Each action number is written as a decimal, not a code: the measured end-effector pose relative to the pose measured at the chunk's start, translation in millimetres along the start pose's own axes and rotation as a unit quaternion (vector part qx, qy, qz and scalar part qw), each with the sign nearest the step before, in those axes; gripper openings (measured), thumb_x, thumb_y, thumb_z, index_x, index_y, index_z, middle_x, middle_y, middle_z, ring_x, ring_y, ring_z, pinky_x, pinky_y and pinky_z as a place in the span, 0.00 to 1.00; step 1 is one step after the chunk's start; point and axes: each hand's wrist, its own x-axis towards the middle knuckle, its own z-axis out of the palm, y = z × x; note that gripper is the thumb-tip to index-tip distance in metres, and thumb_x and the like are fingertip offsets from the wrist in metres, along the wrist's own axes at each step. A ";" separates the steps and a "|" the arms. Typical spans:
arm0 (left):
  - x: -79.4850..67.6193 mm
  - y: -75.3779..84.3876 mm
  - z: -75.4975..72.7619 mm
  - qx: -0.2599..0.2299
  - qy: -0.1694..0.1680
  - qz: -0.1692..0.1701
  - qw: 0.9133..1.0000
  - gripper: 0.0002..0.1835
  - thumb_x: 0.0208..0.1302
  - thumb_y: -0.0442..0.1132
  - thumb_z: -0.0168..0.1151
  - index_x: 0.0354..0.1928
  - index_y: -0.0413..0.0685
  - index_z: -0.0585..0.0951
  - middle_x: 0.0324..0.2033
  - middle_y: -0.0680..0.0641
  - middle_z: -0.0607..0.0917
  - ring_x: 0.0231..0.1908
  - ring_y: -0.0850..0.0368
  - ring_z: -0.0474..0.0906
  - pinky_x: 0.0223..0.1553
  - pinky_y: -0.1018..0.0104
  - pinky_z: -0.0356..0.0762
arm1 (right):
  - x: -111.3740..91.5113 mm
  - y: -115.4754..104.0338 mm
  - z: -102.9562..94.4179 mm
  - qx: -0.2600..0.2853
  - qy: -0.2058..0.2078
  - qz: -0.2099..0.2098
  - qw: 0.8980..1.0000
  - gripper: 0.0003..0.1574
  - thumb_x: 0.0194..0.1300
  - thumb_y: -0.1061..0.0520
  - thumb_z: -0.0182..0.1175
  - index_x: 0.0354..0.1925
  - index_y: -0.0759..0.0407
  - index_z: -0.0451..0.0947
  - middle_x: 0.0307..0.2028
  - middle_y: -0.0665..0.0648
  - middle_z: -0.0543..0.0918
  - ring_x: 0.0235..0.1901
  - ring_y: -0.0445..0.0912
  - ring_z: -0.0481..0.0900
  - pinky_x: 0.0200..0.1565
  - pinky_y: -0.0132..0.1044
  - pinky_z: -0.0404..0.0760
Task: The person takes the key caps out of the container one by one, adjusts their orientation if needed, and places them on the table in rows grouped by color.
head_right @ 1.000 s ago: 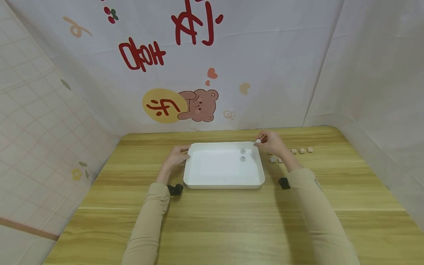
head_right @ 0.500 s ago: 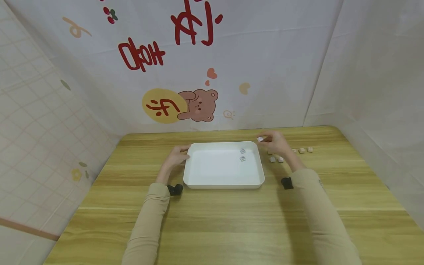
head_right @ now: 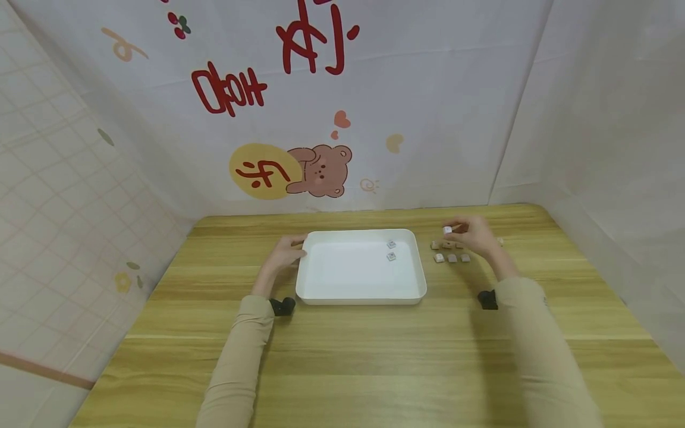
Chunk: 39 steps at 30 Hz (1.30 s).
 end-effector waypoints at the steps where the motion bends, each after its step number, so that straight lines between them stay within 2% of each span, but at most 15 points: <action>1: -0.1 0.0 0.0 -0.001 -0.001 0.000 1.000 0.31 0.60 0.26 0.50 0.68 0.41 0.66 0.67 0.42 0.69 0.44 0.52 0.79 0.35 0.68 0.79 | -2.2 3.2 -1.9 -0.004 0.003 0.003 1.000 0.22 0.61 0.58 0.63 0.52 0.67 0.78 0.48 0.72 0.81 0.33 0.31 0.78 0.35 0.39 0.82; 4: -0.4 0.3 -0.2 0.001 -0.002 0.001 1.000 0.31 0.60 0.26 0.50 0.68 0.40 0.65 0.67 0.41 0.68 0.47 0.51 0.79 0.37 0.67 0.80 | -8.5 11.9 -7.3 -0.015 0.010 0.015 1.000 0.21 0.60 0.60 0.64 0.51 0.68 0.78 0.47 0.73 0.81 0.32 0.30 0.78 0.33 0.37 0.82; 9: -1.4 2.0 -0.3 0.010 -0.002 0.000 1.000 0.31 0.61 0.26 0.50 0.69 0.40 0.64 0.68 0.41 0.66 0.50 0.49 0.78 0.39 0.65 0.80 | -18.9 23.6 -16.9 -0.041 0.006 0.037 0.998 0.23 0.61 0.57 0.64 0.51 0.68 0.78 0.48 0.73 0.81 0.33 0.31 0.75 0.34 0.32 0.78; 11: -1.7 2.4 -0.2 0.011 -0.002 -0.003 1.000 0.31 0.61 0.26 0.50 0.69 0.40 0.64 0.69 0.41 0.66 0.49 0.50 0.78 0.39 0.66 0.80 | -22.1 28.5 -19.9 -0.053 0.001 0.046 0.998 0.23 0.60 0.55 0.64 0.51 0.67 0.78 0.48 0.73 0.81 0.34 0.32 0.75 0.36 0.34 0.79; 14: -2.0 2.5 -0.5 0.011 -0.002 -0.006 1.000 0.31 0.61 0.27 0.51 0.69 0.41 0.64 0.69 0.42 0.66 0.47 0.52 0.79 0.37 0.68 0.79 | -25.9 33.1 -23.3 -0.073 -0.017 0.051 0.996 0.22 0.59 0.55 0.65 0.48 0.67 0.80 0.43 0.71 0.83 0.34 0.35 0.77 0.35 0.35 0.78; 18: -2.6 2.8 -0.8 0.011 -0.002 -0.007 1.000 0.31 0.61 0.27 0.51 0.69 0.41 0.64 0.69 0.43 0.66 0.44 0.54 0.79 0.35 0.69 0.78 | -29.1 35.6 -25.1 -0.102 -0.043 0.054 0.992 0.20 0.55 0.55 0.68 0.44 0.66 0.82 0.35 0.64 0.84 0.32 0.41 0.76 0.32 0.34 0.74; 21: -3.2 3.5 -0.8 0.012 0.001 -0.008 1.000 0.31 0.61 0.27 0.51 0.69 0.42 0.64 0.68 0.43 0.67 0.42 0.55 0.79 0.35 0.70 0.78 | -30.8 38.4 -24.7 -0.118 -0.062 0.060 0.989 0.20 0.53 0.54 0.70 0.42 0.64 0.83 0.34 0.60 0.84 0.33 0.43 0.75 0.34 0.34 0.73; 25: -3.5 3.6 -0.6 0.011 0.003 -0.006 1.000 0.31 0.60 0.26 0.51 0.68 0.41 0.65 0.68 0.42 0.68 0.41 0.55 0.79 0.35 0.68 0.79 | -32.2 42.5 -22.8 -0.136 -0.086 0.066 0.985 0.17 0.53 0.53 0.69 0.41 0.60 0.83 0.37 0.60 0.84 0.36 0.46 0.77 0.36 0.37 0.75; 29: -3.5 3.2 -0.5 0.010 0.003 -0.003 1.000 0.31 0.59 0.26 0.51 0.68 0.41 0.66 0.67 0.42 0.68 0.42 0.55 0.79 0.35 0.68 0.79 | -32.8 45.3 -21.1 -0.153 -0.094 0.057 0.982 0.15 0.54 0.54 0.68 0.41 0.58 0.84 0.35 0.58 0.85 0.35 0.46 0.78 0.36 0.40 0.75; 35: -3.3 2.8 -0.7 0.004 0.002 -0.002 1.000 0.31 0.59 0.26 0.51 0.68 0.41 0.66 0.68 0.42 0.68 0.43 0.54 0.79 0.36 0.68 0.79 | -32.9 43.3 -21.9 -0.154 -0.101 0.054 0.981 0.15 0.54 0.53 0.68 0.41 0.58 0.84 0.34 0.57 0.85 0.35 0.46 0.78 0.36 0.40 0.76; 39: -3.6 3.4 -1.1 0.007 0.003 -0.002 1.000 0.31 0.59 0.26 0.51 0.68 0.41 0.66 0.68 0.43 0.68 0.45 0.54 0.78 0.35 0.69 0.78 | -30.8 37.4 -25.3 -0.125 -0.095 0.055 0.986 0.20 0.58 0.52 0.66 0.45 0.63 0.81 0.41 0.65 0.84 0.39 0.51 0.80 0.40 0.45 0.78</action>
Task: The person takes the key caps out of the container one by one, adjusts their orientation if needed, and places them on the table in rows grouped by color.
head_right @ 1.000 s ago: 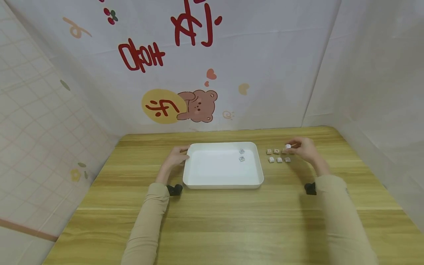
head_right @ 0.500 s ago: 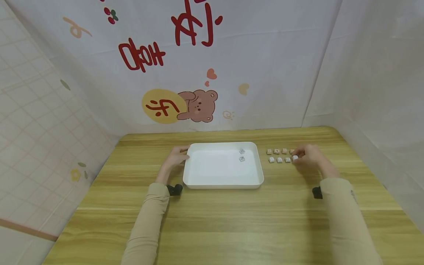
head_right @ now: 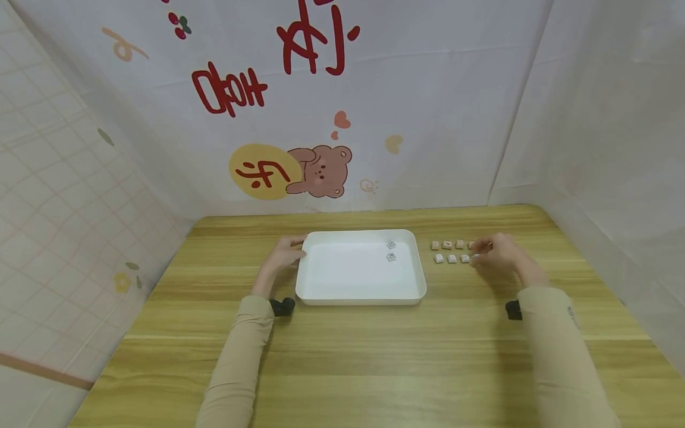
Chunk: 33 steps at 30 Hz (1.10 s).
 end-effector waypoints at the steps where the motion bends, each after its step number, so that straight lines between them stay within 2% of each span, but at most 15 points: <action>1: -0.2 0.4 0.1 0.003 0.000 0.001 1.000 0.31 0.59 0.26 0.51 0.68 0.41 0.66 0.68 0.43 0.68 0.46 0.53 0.78 0.35 0.69 0.78 | 0.3 -1.8 -1.9 0.010 0.005 0.002 1.000 0.22 0.60 0.51 0.64 0.47 0.64 0.80 0.43 0.66 0.83 0.41 0.53 0.79 0.40 0.46 0.78; 5: -1.1 1.6 0.1 0.012 0.000 0.001 1.000 0.31 0.60 0.27 0.51 0.68 0.40 0.65 0.68 0.42 0.67 0.50 0.50 0.77 0.35 0.68 0.78 | 3.7 -12.8 -8.9 0.047 0.031 0.017 0.998 0.28 0.66 0.46 0.58 0.55 0.65 0.76 0.49 0.70 0.80 0.47 0.59 0.77 0.42 0.47 0.79; 9: -1.3 2.1 -0.2 0.013 0.001 -0.004 1.000 0.31 0.60 0.27 0.51 0.68 0.40 0.65 0.69 0.42 0.66 0.50 0.50 0.78 0.35 0.68 0.78 | 12.9 -29.9 -12.2 0.073 0.038 0.018 0.996 0.31 0.67 0.43 0.54 0.58 0.65 0.74 0.53 0.70 0.79 0.51 0.62 0.76 0.44 0.48 0.79; 16: -1.3 2.0 0.3 0.008 0.003 -0.003 1.000 0.31 0.59 0.27 0.51 0.67 0.41 0.67 0.67 0.41 0.69 0.41 0.53 0.80 0.34 0.68 0.78 | 41.6 -69.7 -8.2 0.083 0.038 -0.029 0.995 0.26 0.67 0.47 0.56 0.54 0.65 0.76 0.51 0.67 0.81 0.52 0.62 0.76 0.53 0.57 0.73; 20: -1.3 1.1 0.0 0.005 0.000 -0.004 1.000 0.31 0.60 0.26 0.51 0.68 0.42 0.67 0.67 0.42 0.68 0.39 0.54 0.80 0.35 0.67 0.79 | 60.6 -98.7 -1.1 0.096 0.006 -0.044 0.994 0.23 0.66 0.49 0.58 0.53 0.61 0.78 0.50 0.64 0.83 0.53 0.59 0.77 0.55 0.55 0.73; 25: -1.2 0.5 -0.1 0.007 0.006 -0.005 1.000 0.31 0.59 0.27 0.52 0.67 0.43 0.67 0.67 0.42 0.69 0.37 0.55 0.79 0.32 0.69 0.78 | 80.6 -131.2 16.8 0.092 -0.037 -0.065 0.993 0.20 0.64 0.52 0.60 0.51 0.60 0.79 0.50 0.62 0.83 0.52 0.57 0.79 0.55 0.53 0.75; 28: -1.5 1.2 0.3 0.003 0.003 -0.001 1.000 0.31 0.59 0.27 0.51 0.67 0.42 0.68 0.66 0.42 0.70 0.38 0.55 0.80 0.32 0.69 0.77 | 89.1 -144.0 29.0 0.075 -0.049 -0.084 0.992 0.17 0.62 0.57 0.62 0.49 0.62 0.81 0.48 0.61 0.84 0.50 0.55 0.80 0.53 0.50 0.77; 33: -1.2 1.5 0.5 -0.008 0.000 0.005 1.000 0.31 0.58 0.25 0.50 0.67 0.42 0.68 0.65 0.42 0.71 0.39 0.54 0.80 0.32 0.68 0.78 | 97.5 -153.3 44.3 0.036 -0.069 -0.113 0.991 0.13 0.58 0.63 0.64 0.43 0.64 0.83 0.41 0.59 0.86 0.44 0.51 0.82 0.49 0.46 0.79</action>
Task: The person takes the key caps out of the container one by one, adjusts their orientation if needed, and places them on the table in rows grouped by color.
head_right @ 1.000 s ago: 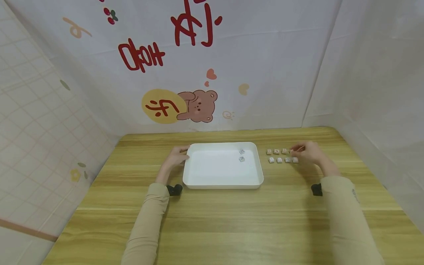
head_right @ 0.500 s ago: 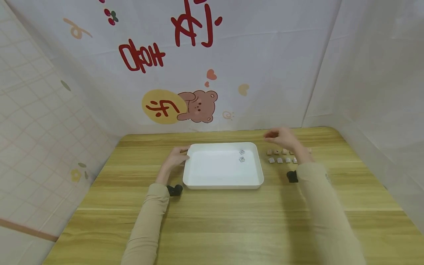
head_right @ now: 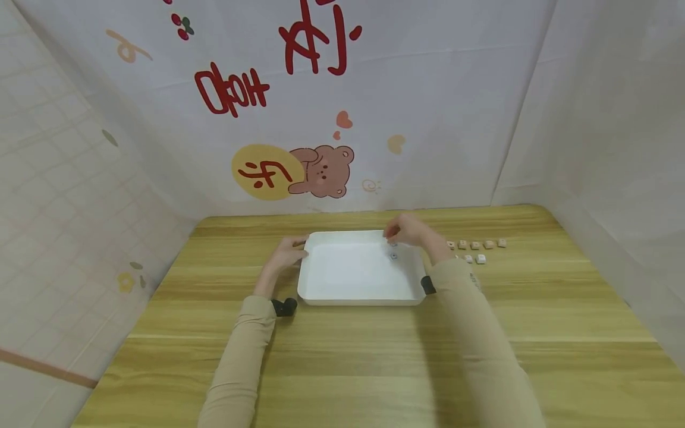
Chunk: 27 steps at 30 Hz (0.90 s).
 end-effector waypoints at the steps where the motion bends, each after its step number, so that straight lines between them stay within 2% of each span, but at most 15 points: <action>1: 0.3 -0.1 0.2 -0.001 0.000 0.001 1.000 0.30 0.59 0.25 0.50 0.66 0.42 0.68 0.65 0.41 0.71 0.38 0.54 0.80 0.32 0.68 0.78 | 0.8 0.2 1.8 -0.004 -0.008 0.000 1.000 0.13 0.57 0.63 0.64 0.43 0.63 0.83 0.40 0.59 0.87 0.43 0.50 0.82 0.48 0.45 0.79; 6: 1.8 -0.4 0.2 0.000 -0.002 -0.002 1.000 0.30 0.60 0.25 0.50 0.67 0.42 0.68 0.66 0.42 0.70 0.42 0.52 0.80 0.35 0.67 0.79 | 2.2 0.6 5.4 -0.008 -0.052 -0.009 0.999 0.11 0.54 0.66 0.66 0.39 0.65 0.83 0.37 0.58 0.86 0.40 0.46 0.81 0.46 0.41 0.80; 9: 2.1 -0.5 0.0 0.003 0.000 -0.005 1.000 0.30 0.60 0.26 0.51 0.67 0.43 0.68 0.67 0.43 0.69 0.45 0.51 0.79 0.37 0.66 0.79 | 1.6 0.9 7.0 -0.028 -0.065 -0.021 0.997 0.11 0.51 0.68 0.66 0.36 0.64 0.84 0.36 0.58 0.86 0.39 0.46 0.81 0.46 0.41 0.80; 14: 2.2 -0.8 0.9 0.008 0.004 -0.006 1.000 0.30 0.60 0.25 0.51 0.67 0.42 0.68 0.67 0.43 0.69 0.48 0.51 0.78 0.38 0.67 0.79 | 0.6 4.2 13.1 -0.050 -0.080 -0.004 0.996 0.11 0.51 0.68 0.65 0.36 0.60 0.83 0.38 0.56 0.86 0.41 0.47 0.80 0.48 0.42 0.79; 19: 2.1 -1.3 0.8 0.012 0.002 -0.004 1.000 0.30 0.60 0.25 0.50 0.67 0.42 0.68 0.67 0.42 0.70 0.49 0.50 0.79 0.38 0.67 0.80 | 0.1 3.1 15.6 -0.044 -0.087 -0.004 0.995 0.10 0.50 0.68 0.67 0.34 0.62 0.82 0.38 0.59 0.85 0.41 0.49 0.80 0.46 0.42 0.79; 22: 0.9 -0.3 0.1 0.016 0.003 -0.003 1.000 0.30 0.60 0.26 0.50 0.67 0.41 0.67 0.67 0.42 0.69 0.46 0.51 0.79 0.36 0.68 0.79 | 0.8 3.5 16.4 -0.044 -0.087 0.003 0.995 0.09 0.51 0.68 0.67 0.34 0.61 0.82 0.38 0.58 0.85 0.40 0.48 0.80 0.45 0.40 0.79; 27: 1.3 0.3 -0.5 0.026 0.004 -0.002 1.000 0.31 0.60 0.26 0.51 0.68 0.39 0.66 0.67 0.41 0.68 0.44 0.51 0.78 0.36 0.68 0.78 | 1.3 5.6 16.4 -0.053 -0.072 -0.018 0.996 0.11 0.53 0.68 0.62 0.36 0.59 0.83 0.37 0.57 0.84 0.40 0.47 0.78 0.43 0.40 0.78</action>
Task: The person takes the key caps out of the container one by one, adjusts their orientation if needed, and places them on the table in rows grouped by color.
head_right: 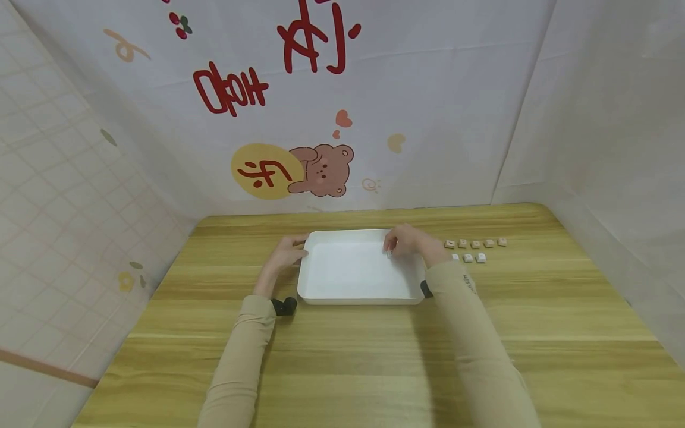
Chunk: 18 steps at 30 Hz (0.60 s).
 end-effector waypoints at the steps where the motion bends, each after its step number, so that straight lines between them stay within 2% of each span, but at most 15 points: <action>1: 0.1 0.1 -0.1 0.002 0.000 0.000 1.000 0.31 0.60 0.26 0.51 0.68 0.39 0.66 0.67 0.41 0.68 0.45 0.51 0.77 0.37 0.68 0.78 | -0.5 0.0 -0.4 0.000 0.003 -0.006 1.000 0.11 0.53 0.68 0.61 0.37 0.59 0.84 0.37 0.57 0.84 0.40 0.47 0.77 0.43 0.40 0.77; 5: 0.3 -0.2 -0.2 0.011 0.004 0.006 1.000 0.30 0.59 0.26 0.51 0.67 0.39 0.67 0.67 0.41 0.69 0.49 0.53 0.75 0.39 0.68 0.78 | -2.5 -0.9 -2.8 0.024 0.007 -0.011 1.000 0.13 0.55 0.68 0.59 0.39 0.61 0.84 0.38 0.59 0.83 0.38 0.47 0.77 0.41 0.39 0.77; 8: -1.6 1.0 -0.1 0.014 0.009 0.014 1.000 0.31 0.57 0.26 0.51 0.66 0.37 0.67 0.66 0.40 0.70 0.45 0.55 0.76 0.36 0.69 0.78 | -3.9 -1.5 -5.2 0.057 0.004 0.010 0.998 0.11 0.57 0.66 0.59 0.40 0.63 0.82 0.39 0.60 0.83 0.35 0.45 0.78 0.39 0.38 0.78; 11: -2.2 1.0 -0.1 0.013 0.009 0.015 1.000 0.31 0.57 0.25 0.50 0.66 0.37 0.67 0.66 0.40 0.70 0.41 0.55 0.77 0.34 0.69 0.77 | -5.9 -1.1 -7.4 0.103 0.003 0.024 0.994 0.10 0.60 0.65 0.59 0.41 0.67 0.80 0.40 0.62 0.82 0.36 0.45 0.79 0.41 0.41 0.80; 14: -1.0 0.1 0.1 0.010 0.006 0.010 1.000 0.31 0.57 0.26 0.51 0.67 0.38 0.67 0.66 0.41 0.70 0.42 0.54 0.77 0.34 0.69 0.77 | -9.1 1.7 -9.8 0.161 -0.003 0.013 0.987 0.12 0.64 0.65 0.56 0.45 0.71 0.77 0.42 0.66 0.81 0.39 0.49 0.81 0.46 0.46 0.81; 18: 0.5 0.0 0.2 0.004 0.003 0.005 1.000 0.31 0.58 0.26 0.51 0.67 0.39 0.67 0.67 0.41 0.69 0.41 0.54 0.78 0.34 0.71 0.77 | -13.7 7.4 -14.0 0.219 -0.010 -0.016 0.976 0.15 0.69 0.64 0.50 0.49 0.72 0.75 0.44 0.68 0.80 0.41 0.48 0.83 0.48 0.44 0.81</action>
